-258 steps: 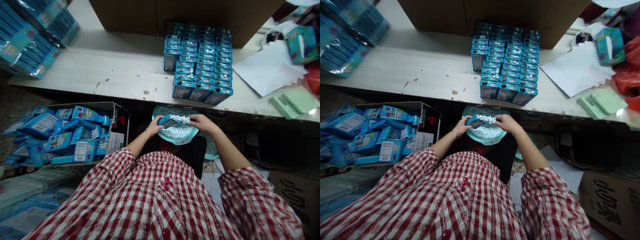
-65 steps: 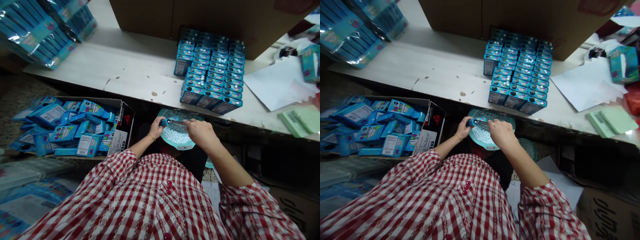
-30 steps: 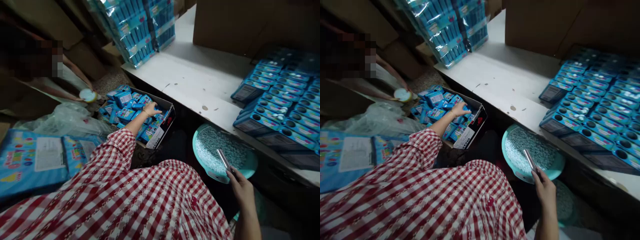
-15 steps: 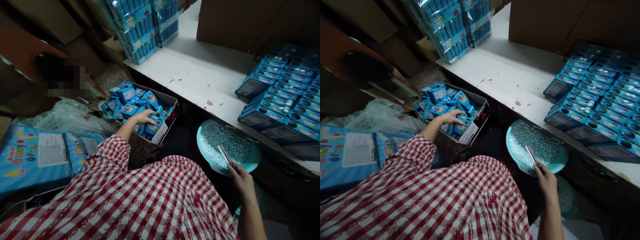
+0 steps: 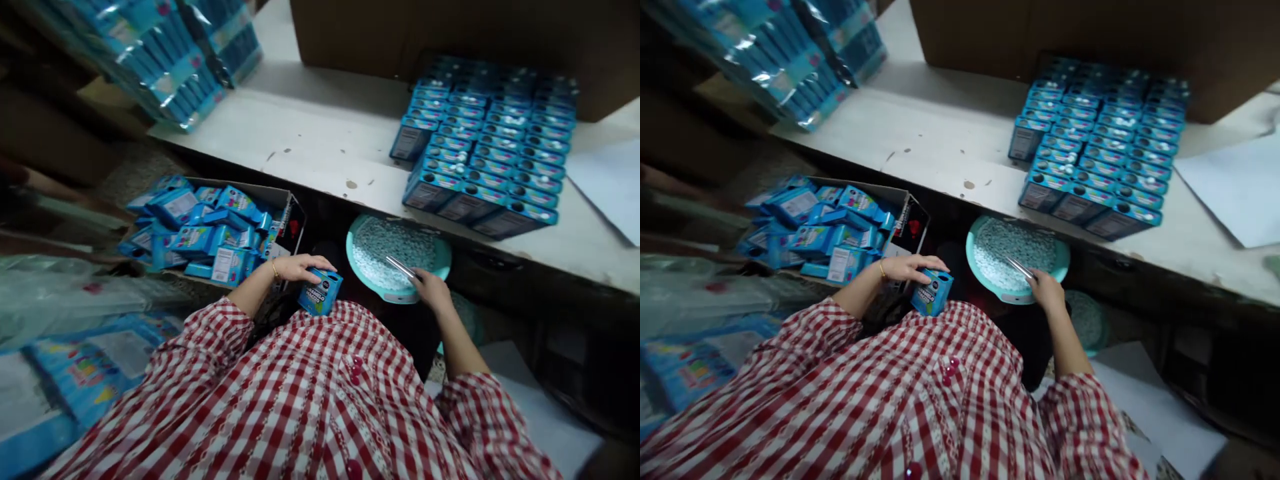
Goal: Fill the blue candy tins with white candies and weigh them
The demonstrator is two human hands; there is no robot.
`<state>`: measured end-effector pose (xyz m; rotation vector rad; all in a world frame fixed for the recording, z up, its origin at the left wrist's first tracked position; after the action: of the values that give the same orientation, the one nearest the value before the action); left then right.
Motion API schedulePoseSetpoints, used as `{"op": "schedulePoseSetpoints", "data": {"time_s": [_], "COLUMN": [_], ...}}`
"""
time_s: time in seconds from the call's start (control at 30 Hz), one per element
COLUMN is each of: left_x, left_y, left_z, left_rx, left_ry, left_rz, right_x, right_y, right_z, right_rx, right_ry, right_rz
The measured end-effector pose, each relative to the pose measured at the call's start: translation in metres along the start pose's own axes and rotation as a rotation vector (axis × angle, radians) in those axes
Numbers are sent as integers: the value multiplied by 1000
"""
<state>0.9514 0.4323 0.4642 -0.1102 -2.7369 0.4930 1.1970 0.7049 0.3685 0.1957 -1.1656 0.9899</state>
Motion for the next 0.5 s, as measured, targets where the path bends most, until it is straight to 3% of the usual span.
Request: {"op": "schedulePoseSetpoints", "data": {"time_s": [0.03,0.17,0.23,0.3,0.4,0.5], "left_x": [-8,-43,-63,-76,-77,-64], "left_y": [11,36,41,41,36,25], "left_z": [2,-5,-9,-7,6,23], "left_rx": [-2,110,188,269,319,298], "left_ry": [12,213,330,361,239,5], "left_rz": [-7,-261,-279,-225,-165,-252], "right_x": [5,25,28,22,-1,-32], "right_y": [1,4,10,19,36,55], "right_z": [1,4,4,4,10,25], "right_rx": [-16,-34,-30,-20,-7,60], "right_ry": [-90,-359,-386,-325,-195,-85], "right_rz": [3,-63,-73,-44,-1,-8]}}
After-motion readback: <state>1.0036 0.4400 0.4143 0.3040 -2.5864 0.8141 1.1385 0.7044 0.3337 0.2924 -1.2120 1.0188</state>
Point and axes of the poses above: each hand's wrist, its own y-axis towards the middle knuckle, its own x-axis out of the back of the hand, z = x × y, the point moved 2 cm from there along y, towards the middle knuckle, and after that the axes turned 9 degrees about y, right-handed, at the moved point
